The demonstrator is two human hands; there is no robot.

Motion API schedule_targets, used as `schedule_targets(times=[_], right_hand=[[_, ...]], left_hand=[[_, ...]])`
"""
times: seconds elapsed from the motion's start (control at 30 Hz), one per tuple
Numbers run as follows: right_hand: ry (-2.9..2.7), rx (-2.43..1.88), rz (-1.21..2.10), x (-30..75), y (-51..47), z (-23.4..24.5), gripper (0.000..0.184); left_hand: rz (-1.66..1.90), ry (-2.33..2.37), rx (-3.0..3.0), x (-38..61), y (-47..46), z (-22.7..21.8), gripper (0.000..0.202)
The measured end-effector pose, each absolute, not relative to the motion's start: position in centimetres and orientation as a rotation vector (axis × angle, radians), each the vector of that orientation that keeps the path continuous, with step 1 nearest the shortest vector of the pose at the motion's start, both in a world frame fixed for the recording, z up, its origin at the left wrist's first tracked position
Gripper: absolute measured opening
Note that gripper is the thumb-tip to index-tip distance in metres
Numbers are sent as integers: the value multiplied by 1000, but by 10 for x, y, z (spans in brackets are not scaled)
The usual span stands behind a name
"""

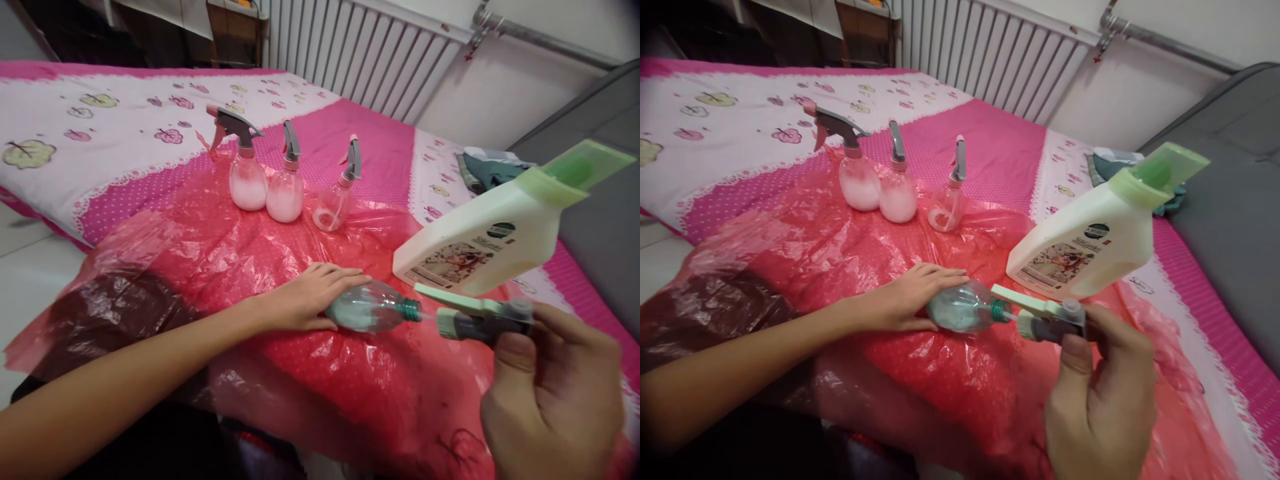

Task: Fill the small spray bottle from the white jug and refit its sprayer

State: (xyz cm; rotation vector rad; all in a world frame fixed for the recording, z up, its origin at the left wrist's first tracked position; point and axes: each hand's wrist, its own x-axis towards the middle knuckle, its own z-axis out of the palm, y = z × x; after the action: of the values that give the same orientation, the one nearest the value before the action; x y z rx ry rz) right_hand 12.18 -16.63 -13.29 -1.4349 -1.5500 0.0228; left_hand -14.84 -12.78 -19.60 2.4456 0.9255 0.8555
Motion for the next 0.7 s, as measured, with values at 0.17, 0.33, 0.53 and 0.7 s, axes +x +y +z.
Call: schedule_targets(times=[0.17,0.33,0.53,0.7], right_hand=[[-1527,-1356,245,123,-168,-131,35],[-1476,-1424,99,125,-166,-131,36],[-1527,-1332,247,117,-169,-129,35],[-1540,-1445,7,118,-168,-130,36]], left_hand=[[837,928,2448,-149,-127,-196,81],[821,918,2501,-147,-126,-197,80],[850,935,2465,-148,-126,-199,81],[807,934,2501,-147,-127,-197,78]])
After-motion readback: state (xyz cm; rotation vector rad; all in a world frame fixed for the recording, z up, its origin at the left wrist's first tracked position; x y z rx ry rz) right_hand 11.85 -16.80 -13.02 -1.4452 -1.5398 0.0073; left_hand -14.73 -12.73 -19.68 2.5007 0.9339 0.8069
